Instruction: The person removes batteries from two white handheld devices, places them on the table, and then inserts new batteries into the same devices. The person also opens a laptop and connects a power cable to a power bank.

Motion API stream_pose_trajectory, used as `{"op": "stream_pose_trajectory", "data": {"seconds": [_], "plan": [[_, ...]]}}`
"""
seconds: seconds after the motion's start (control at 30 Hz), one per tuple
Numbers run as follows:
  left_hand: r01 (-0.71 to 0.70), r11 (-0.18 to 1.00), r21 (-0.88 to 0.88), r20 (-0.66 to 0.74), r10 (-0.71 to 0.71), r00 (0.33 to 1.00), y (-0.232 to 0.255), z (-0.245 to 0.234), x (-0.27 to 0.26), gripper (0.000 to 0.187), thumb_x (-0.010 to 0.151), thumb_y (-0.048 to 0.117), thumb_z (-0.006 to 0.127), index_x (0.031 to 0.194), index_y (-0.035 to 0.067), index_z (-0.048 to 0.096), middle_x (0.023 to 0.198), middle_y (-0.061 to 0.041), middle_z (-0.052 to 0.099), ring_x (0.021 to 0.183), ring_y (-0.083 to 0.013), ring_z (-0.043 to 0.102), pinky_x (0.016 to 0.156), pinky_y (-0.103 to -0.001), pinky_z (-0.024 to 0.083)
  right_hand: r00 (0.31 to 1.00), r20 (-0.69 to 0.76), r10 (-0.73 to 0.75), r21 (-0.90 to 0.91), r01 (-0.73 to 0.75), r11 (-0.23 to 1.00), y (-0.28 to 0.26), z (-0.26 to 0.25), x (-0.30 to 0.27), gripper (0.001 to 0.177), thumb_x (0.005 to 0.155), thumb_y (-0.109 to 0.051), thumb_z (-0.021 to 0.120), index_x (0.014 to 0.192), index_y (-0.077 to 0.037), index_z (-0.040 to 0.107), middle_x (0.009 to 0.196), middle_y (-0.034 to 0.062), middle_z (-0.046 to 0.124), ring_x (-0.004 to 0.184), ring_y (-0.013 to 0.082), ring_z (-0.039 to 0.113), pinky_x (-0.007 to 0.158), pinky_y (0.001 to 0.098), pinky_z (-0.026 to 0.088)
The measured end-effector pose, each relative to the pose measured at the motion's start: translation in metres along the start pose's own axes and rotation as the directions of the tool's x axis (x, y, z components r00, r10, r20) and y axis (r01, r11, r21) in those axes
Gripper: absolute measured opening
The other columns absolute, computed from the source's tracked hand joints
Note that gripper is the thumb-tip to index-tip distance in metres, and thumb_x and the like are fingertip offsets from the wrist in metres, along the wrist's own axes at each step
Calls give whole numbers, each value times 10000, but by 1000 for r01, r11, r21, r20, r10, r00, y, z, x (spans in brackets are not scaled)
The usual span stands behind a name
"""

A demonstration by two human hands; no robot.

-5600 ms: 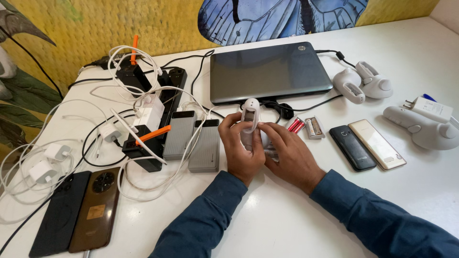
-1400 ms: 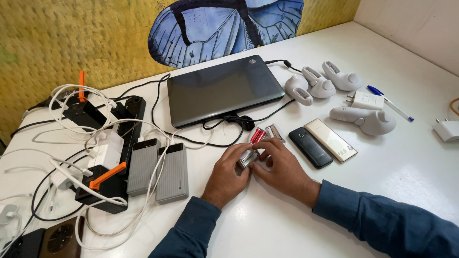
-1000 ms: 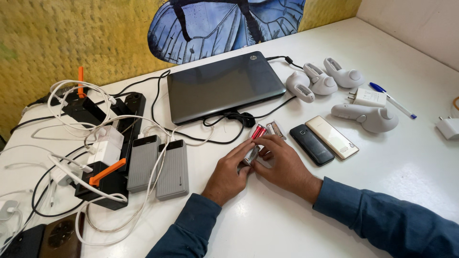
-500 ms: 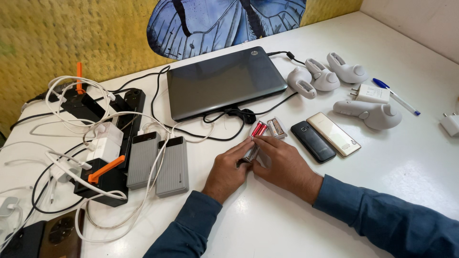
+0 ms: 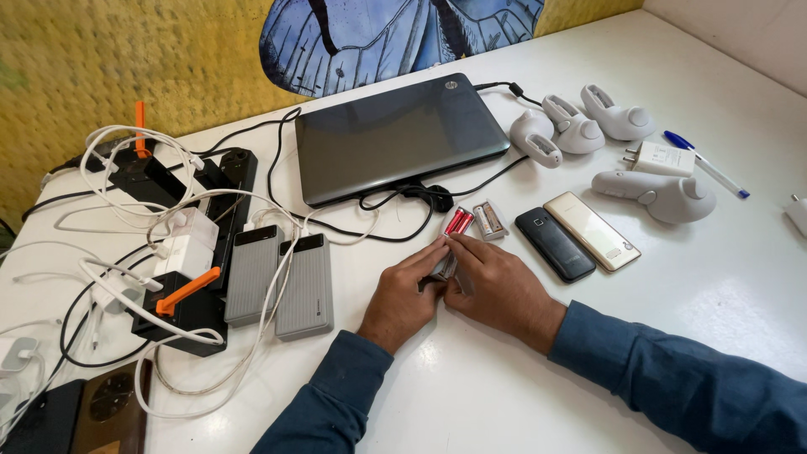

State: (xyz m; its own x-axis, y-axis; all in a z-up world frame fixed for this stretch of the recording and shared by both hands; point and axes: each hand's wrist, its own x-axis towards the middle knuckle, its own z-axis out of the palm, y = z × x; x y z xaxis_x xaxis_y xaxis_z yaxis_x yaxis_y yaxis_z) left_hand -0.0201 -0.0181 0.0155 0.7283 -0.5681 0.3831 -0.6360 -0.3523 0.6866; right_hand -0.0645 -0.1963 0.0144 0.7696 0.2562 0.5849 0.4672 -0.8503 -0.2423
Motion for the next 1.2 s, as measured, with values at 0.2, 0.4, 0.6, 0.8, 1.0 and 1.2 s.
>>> {"op": "stream_pose_trajectory", "data": {"seconds": [0.2,0.4,0.6,0.8,1.0,1.2], "plan": [[-17,1000,0,-30,17,999,-2,2,-1,507,818,-58,726,1314,11,647,1396,-155,634,1240,-300,654,1006,-325,509,998,18,-52,-15,52,999,3,1,-1,558,759,-88,695,1244,168,589,1197,329,662,904,337,758,760,349,634],[103,994,-39,-6,-103,995,-4,3,0,438,843,-43,705,1273,33,677,1413,-131,629,1173,-254,702,935,-293,559,992,116,-47,-27,50,998,8,3,-2,523,814,-102,690,1248,169,578,1253,353,630,828,330,765,688,338,639],[131,989,-66,-32,-133,991,-4,2,-1,446,831,1,755,1268,36,673,1407,-133,619,1185,-263,684,944,-304,548,990,68,-126,44,123,991,13,1,-1,490,833,-94,679,1261,131,597,1330,293,622,954,338,752,790,352,631],[48,999,-21,-70,-49,996,-4,1,-3,458,827,-28,748,1277,22,677,1405,-146,630,1250,-274,653,999,-317,518,995,54,-87,188,76,979,14,-11,3,519,810,-67,718,1307,48,621,1289,241,647,1058,359,713,894,394,596],[41,999,28,-60,-39,997,-6,2,-3,466,837,-20,740,1296,11,666,1393,-163,633,1248,-288,654,1058,-335,537,997,65,-47,205,33,978,9,-16,6,574,803,-65,727,1352,16,581,1267,227,653,1087,360,701,929,399,587],[-23,999,49,-59,26,998,-5,2,-5,419,863,-11,704,1281,-3,679,1415,-182,628,1257,-319,648,1070,-354,530,995,103,3,195,-23,980,5,-22,10,607,762,-101,759,1333,-10,572,1278,238,651,1070,362,705,907,399,587]]}}
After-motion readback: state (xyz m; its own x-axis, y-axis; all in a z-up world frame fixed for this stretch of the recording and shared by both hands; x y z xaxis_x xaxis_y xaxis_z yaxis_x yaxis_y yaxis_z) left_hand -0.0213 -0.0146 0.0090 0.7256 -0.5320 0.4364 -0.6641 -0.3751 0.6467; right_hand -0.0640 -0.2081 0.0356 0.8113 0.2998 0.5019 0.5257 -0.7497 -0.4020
